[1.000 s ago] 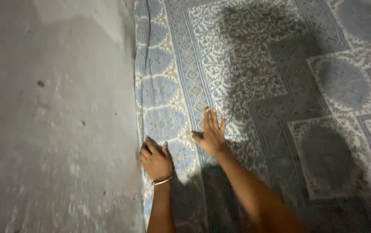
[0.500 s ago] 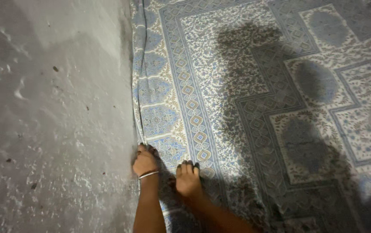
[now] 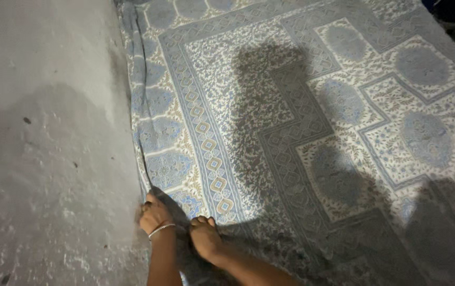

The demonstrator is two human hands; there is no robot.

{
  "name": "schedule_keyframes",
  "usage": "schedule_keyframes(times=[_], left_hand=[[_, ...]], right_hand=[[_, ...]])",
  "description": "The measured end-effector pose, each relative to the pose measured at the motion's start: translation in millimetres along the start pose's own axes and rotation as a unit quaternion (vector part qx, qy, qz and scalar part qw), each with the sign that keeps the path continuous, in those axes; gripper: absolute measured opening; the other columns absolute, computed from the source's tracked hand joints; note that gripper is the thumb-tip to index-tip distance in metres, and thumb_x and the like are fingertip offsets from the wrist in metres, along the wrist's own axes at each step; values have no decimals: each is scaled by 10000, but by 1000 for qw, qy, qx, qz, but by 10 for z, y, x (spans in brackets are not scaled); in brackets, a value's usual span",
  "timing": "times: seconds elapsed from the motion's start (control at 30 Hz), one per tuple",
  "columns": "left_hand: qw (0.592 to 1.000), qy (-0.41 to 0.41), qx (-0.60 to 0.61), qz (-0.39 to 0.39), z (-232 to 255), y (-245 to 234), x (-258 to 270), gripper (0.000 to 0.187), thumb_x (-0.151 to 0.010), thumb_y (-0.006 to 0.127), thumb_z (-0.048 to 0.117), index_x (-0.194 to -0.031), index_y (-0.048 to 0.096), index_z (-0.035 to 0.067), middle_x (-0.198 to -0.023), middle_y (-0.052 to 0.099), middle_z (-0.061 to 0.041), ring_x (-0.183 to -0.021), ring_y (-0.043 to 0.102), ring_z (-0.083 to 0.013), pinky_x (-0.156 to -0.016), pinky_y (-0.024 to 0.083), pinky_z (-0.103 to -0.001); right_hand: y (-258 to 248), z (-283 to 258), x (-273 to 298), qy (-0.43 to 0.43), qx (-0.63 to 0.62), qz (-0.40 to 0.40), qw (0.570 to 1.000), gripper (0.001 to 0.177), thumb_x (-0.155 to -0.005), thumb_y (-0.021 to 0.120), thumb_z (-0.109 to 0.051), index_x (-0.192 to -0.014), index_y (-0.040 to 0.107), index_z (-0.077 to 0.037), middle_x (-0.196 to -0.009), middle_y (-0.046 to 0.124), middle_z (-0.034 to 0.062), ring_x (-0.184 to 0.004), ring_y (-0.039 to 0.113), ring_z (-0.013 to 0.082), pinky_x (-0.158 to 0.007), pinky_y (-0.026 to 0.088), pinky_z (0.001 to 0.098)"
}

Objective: The person puts pillowcases onto two pillows and then spreads a bedspread over a bed, tucking it into the edges.

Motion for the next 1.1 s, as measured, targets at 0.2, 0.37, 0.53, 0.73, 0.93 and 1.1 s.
schedule_keyframes(times=[0.2,0.37,0.53,0.73,0.93,1.1], left_hand=[[997,72,-22,-10,950,-699,294,700,-1023,550,238,-1681,309,226,-1477,490,-151,-1356,490,-340,-1074,431,-545],[969,222,72,-78,2007,-951,563,773,-933,565,416,-1618,252,241,-1640,294,-149,-1530,235,-338,-1244,178,-537],[906,322,-58,-268,2360,-662,900,723,-1036,349,558,-1638,37,309,-1744,-31,-49,-1595,0,-259,-1248,34,-597],[908,310,-140,-244,2449,-613,865,696,-1063,364,515,-1657,48,337,-1746,-16,-78,-1609,19,-281,-1252,28,-625],[854,424,-92,-286,3917,-1073,1688,848,-1005,569,529,-1666,112,258,-1743,10,-114,-1603,-18,-415,-1256,54,-614],[819,494,-111,-269,5176,-1604,2344,878,-998,563,550,-1656,74,238,-1730,-83,-116,-1593,-92,-328,-1266,14,-580]], right_hand=[[-142,183,-134,-43,-28,-135,990,262,-876,595,-185,-1107,637,-68,-1239,588,107,-1247,505,293,-1021,364,484],[-722,616,201,-91,70,-239,964,394,-883,606,-277,-1217,567,-73,-1337,525,117,-1308,448,308,-1056,331,513],[-1421,1380,529,-154,182,-297,925,540,-890,618,-369,-1327,496,-77,-1434,463,128,-1368,390,323,-1092,298,542],[-2396,2434,629,-216,302,-299,879,721,-898,632,-479,-1459,412,-83,-1551,388,140,-1441,321,341,-1135,259,577],[-2916,3280,772,-165,362,-348,849,847,-905,580,-598,-1554,298,-133,-1677,242,148,-1501,193,350,-1169,156,572],[-3634,3795,1072,-153,303,-416,843,676,-943,572,-522,-1496,439,-156,-1613,352,105,-1519,280,314,-1198,253,564]])
Point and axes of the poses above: each hand's wrist, its own x-axis away from the middle knuckle, its own y-axis out of the palm, z = x × y, the point moved 7 cm from there along -x, towards the middle knuckle
